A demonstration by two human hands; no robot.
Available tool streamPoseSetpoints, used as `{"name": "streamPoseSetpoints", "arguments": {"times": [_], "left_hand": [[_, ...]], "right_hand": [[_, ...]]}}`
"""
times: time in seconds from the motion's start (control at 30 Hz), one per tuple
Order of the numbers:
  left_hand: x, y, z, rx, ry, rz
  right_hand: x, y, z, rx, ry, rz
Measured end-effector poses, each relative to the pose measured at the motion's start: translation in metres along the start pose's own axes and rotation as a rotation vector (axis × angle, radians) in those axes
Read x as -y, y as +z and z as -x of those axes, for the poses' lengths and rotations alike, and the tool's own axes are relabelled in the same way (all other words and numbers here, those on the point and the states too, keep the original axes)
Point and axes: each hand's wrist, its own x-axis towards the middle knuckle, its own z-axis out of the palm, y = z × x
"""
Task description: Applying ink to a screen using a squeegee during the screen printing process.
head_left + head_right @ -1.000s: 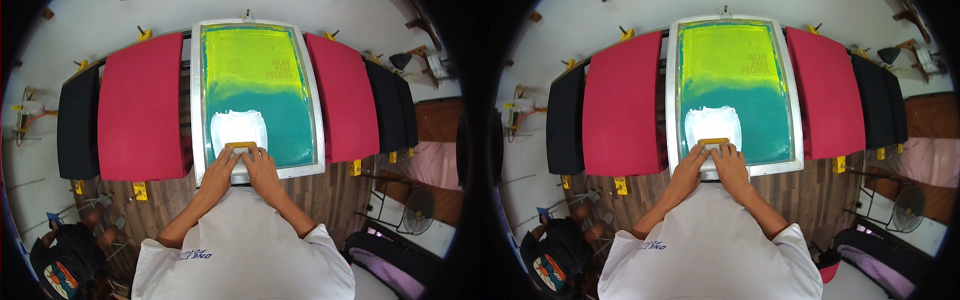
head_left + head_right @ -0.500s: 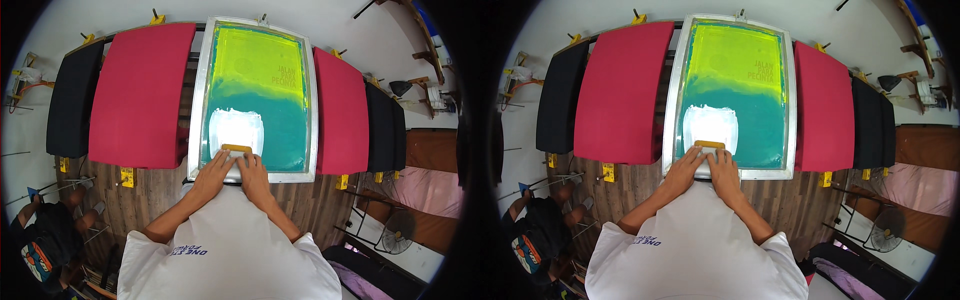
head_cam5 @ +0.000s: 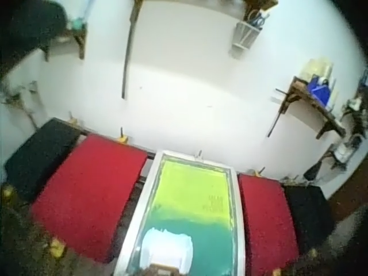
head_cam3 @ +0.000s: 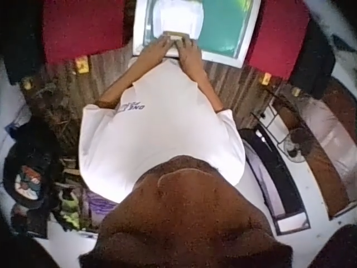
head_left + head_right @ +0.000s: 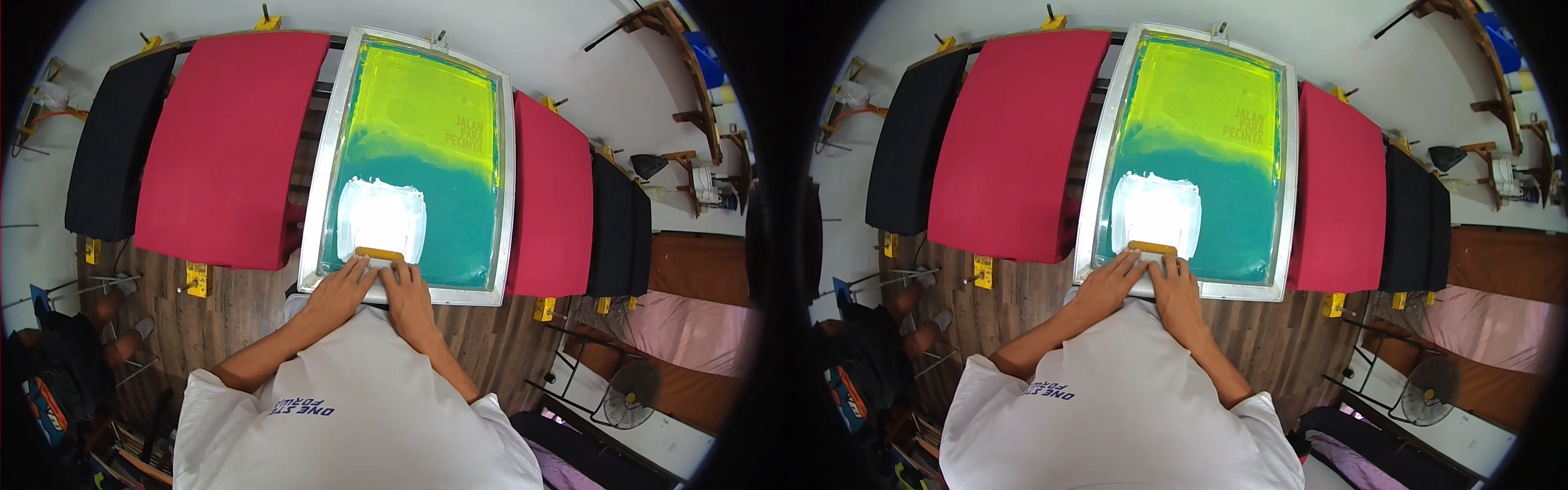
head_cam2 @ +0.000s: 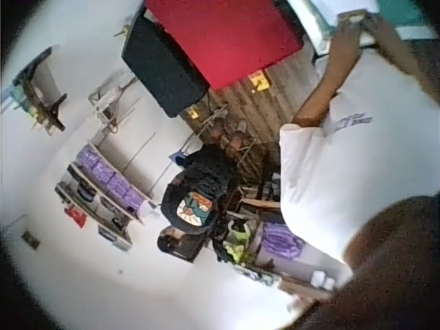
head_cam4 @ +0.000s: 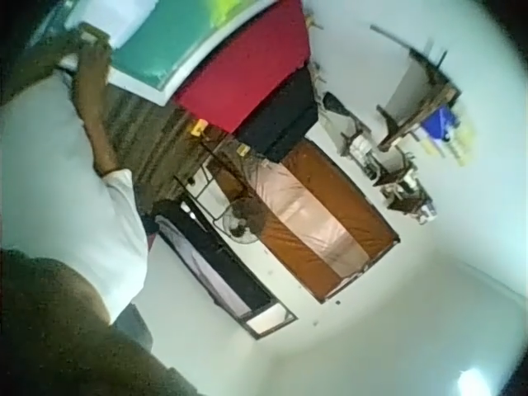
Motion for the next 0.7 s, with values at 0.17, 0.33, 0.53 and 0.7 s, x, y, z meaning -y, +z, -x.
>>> {"name": "streamPoseSetpoints", "arguments": {"times": [0.17,0.33,0.53,0.7], "left_hand": [[-0.006,-0.013,-0.001,0.030,0.035,-0.004],[-0.002,-0.008,-0.001,-0.079,0.071,-0.053],[-0.003,-0.006,-0.003,0.069,-0.006,0.029],[-0.007,-0.012,-0.001,0.009,0.005,0.022]], "right_hand": [[0.001,-0.018,-0.007,0.073,0.017,-0.028],[-0.003,0.001,-0.005,-0.077,0.001,0.020],[-0.004,-0.016,-0.007,0.103,0.003,-0.045],[-0.001,-0.008,-0.004,-0.012,0.000,-0.023]]}}
